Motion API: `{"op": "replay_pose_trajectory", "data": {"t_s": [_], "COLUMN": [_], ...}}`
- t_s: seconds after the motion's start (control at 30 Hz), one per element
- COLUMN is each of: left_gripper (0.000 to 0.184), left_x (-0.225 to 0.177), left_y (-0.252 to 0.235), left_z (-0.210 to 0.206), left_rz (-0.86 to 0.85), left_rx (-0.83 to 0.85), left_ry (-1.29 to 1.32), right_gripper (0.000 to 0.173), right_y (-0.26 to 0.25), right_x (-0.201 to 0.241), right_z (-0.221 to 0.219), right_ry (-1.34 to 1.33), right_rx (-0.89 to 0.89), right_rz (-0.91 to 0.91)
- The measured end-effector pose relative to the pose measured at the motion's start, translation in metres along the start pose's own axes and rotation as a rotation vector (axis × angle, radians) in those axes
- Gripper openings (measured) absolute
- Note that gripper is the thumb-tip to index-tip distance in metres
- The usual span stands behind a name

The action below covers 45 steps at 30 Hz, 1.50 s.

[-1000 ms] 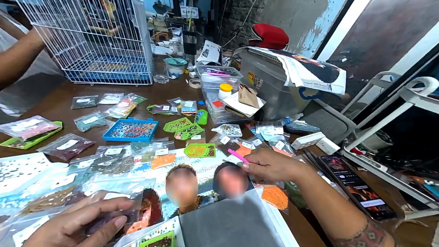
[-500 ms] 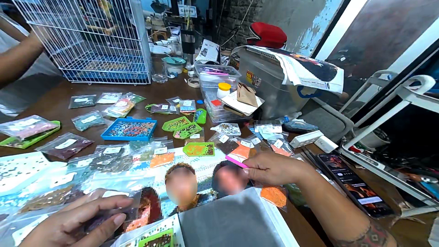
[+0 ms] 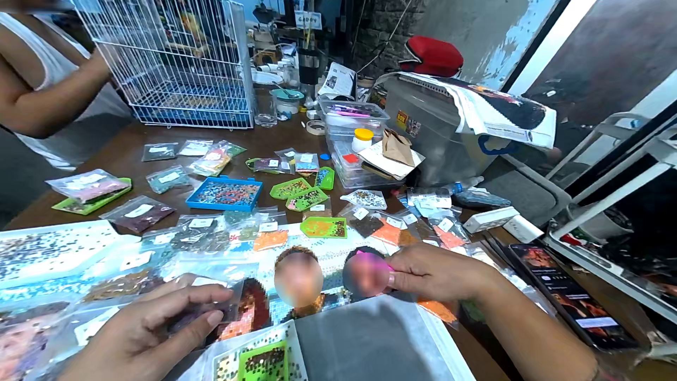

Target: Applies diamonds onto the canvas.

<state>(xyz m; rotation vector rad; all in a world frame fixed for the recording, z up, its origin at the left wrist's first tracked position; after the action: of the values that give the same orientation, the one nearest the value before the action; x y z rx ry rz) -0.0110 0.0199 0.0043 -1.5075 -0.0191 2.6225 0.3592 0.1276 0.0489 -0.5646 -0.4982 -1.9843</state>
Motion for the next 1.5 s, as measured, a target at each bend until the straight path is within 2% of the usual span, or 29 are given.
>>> {"op": "replay_pose_trajectory", "data": {"t_s": [0.2, 0.73, 0.93, 1.17, 1.5], "left_gripper": [0.023, 0.021, 0.021, 0.021, 0.021], "left_x": [0.000, 0.013, 0.011, 0.012, 0.012], "left_y": [0.000, -0.004, -0.004, -0.004, -0.005], "left_z": [-0.001, -0.009, -0.010, -0.010, -0.010], "left_rz": [0.013, -0.054, -0.048, -0.058, -0.062], "left_rx": [-0.037, -0.137, -0.140, -0.148, -0.147], "left_ry": [-0.003, 0.007, 0.012, -0.001, 0.006], "right_gripper": [0.048, 0.053, 0.055, 0.051, 0.052], "right_y": [-0.004, -0.013, -0.018, -0.022, -0.021], "right_x": [0.000, 0.006, -0.001, -0.007, -0.001], "right_z": [-0.008, -0.025, -0.027, -0.030, -0.034], "right_ry": [0.003, 0.001, 0.017, 0.100, 0.091], "right_rx": [-0.026, -0.060, -0.131, -0.216, -0.182], "right_rz": [0.111, 0.233, 0.101, 0.068, 0.243]}}
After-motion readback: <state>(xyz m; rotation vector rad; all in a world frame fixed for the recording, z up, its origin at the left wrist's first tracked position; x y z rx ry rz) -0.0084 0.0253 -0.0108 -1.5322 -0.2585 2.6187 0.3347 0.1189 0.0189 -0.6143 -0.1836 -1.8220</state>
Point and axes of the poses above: each hand's wrist, its own y-axis away from the middle knuckle, its own z-axis out of the back of the hand, x = y × z, the point moved 2 cm from there along -y, towards the middle knuckle, and after that the axes turned 9 degrees about z, right-handed, at the moved point
